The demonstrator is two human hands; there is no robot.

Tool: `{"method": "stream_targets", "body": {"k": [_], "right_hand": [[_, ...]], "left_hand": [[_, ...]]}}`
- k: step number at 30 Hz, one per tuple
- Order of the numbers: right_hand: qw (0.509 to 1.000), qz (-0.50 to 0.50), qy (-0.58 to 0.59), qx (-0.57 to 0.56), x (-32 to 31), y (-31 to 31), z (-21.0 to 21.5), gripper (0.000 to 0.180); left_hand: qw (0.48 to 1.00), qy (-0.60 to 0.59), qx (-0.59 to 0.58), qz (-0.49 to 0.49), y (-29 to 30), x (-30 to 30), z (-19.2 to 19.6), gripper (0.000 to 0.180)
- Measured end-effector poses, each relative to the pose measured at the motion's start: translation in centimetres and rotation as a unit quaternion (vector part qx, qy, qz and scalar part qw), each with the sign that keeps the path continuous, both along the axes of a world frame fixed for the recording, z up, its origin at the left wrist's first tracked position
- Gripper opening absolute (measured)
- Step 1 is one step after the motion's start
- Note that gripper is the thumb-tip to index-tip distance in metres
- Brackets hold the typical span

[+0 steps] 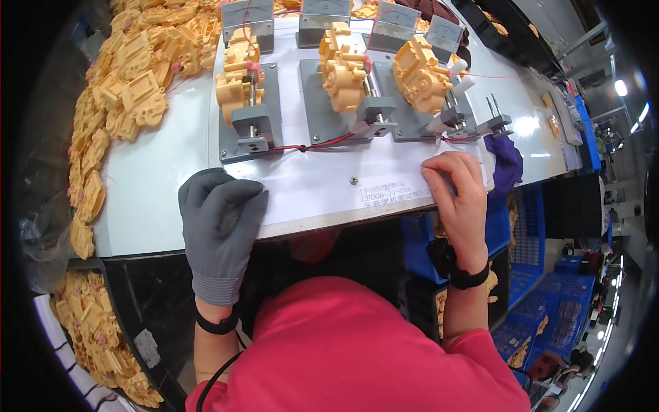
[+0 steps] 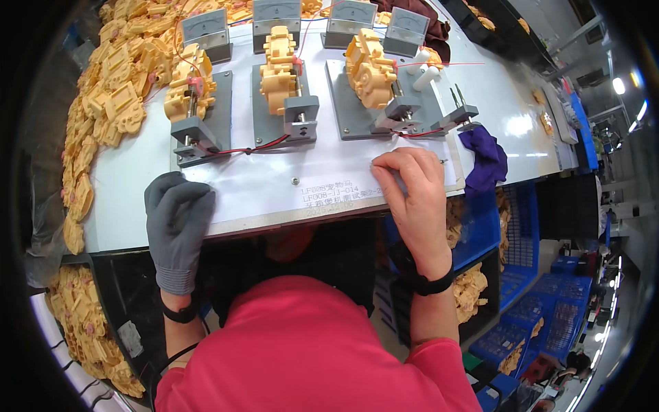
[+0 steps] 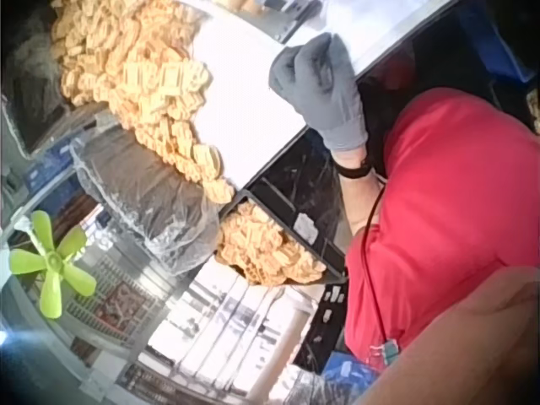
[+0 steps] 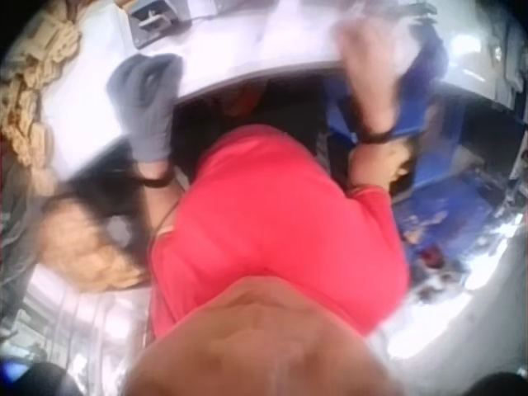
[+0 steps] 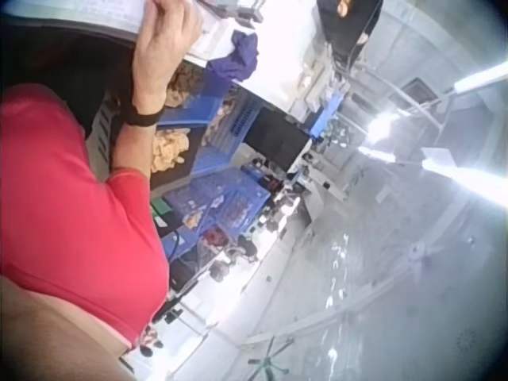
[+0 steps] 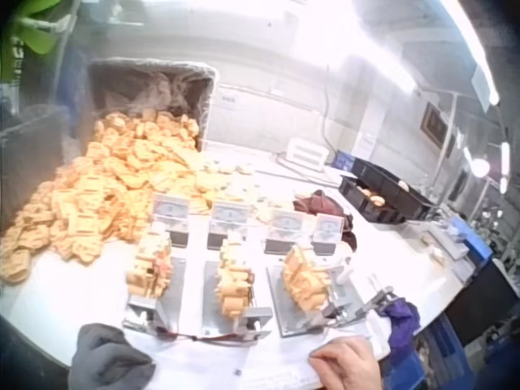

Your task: The person repeatedly picks up yellow plastic mechanical components from a large bin and places them into a white testing jig with multiple slots. They use their hands to secure the parts into the jig, occasionally adjusting the placement or the jig's levers. The person handles the parts one at a time, moving them from the bin to the jig and then removing them to repeat the process.

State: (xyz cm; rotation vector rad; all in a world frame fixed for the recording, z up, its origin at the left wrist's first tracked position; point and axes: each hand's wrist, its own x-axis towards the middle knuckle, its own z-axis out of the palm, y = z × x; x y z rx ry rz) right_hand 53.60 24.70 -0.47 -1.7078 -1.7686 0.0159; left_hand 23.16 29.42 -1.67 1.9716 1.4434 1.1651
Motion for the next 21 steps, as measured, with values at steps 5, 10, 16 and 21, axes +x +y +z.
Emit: {"method": "stream_targets", "body": {"k": [5, 10, 16, 21], "right_hand": [[0.998, 0.012, -0.034, 0.053, -2.3, 0.1, 1.3, 0.024], [0.989, 0.139, -0.048, 0.022, -6.1, 1.7, 0.6, 0.016], [0.992, 0.121, -0.033, 0.026, -5.8, 1.8, 0.3, 0.013], [0.991, 0.130, -0.021, 0.028, -6.7, 2.3, 0.2, 0.013]], "left_hand": [[1.000, 0.005, 0.011, -0.001, 0.1, 0.0, -0.1, 0.014], [1.000, 0.006, 0.008, 0.002, 0.1, -0.2, -0.1, 0.014], [1.000, 0.012, 0.017, -0.001, 0.1, -0.1, -0.1, 0.014], [1.000, 0.003, 0.003, 0.002, 0.1, -0.2, 0.0, 0.014]]}}
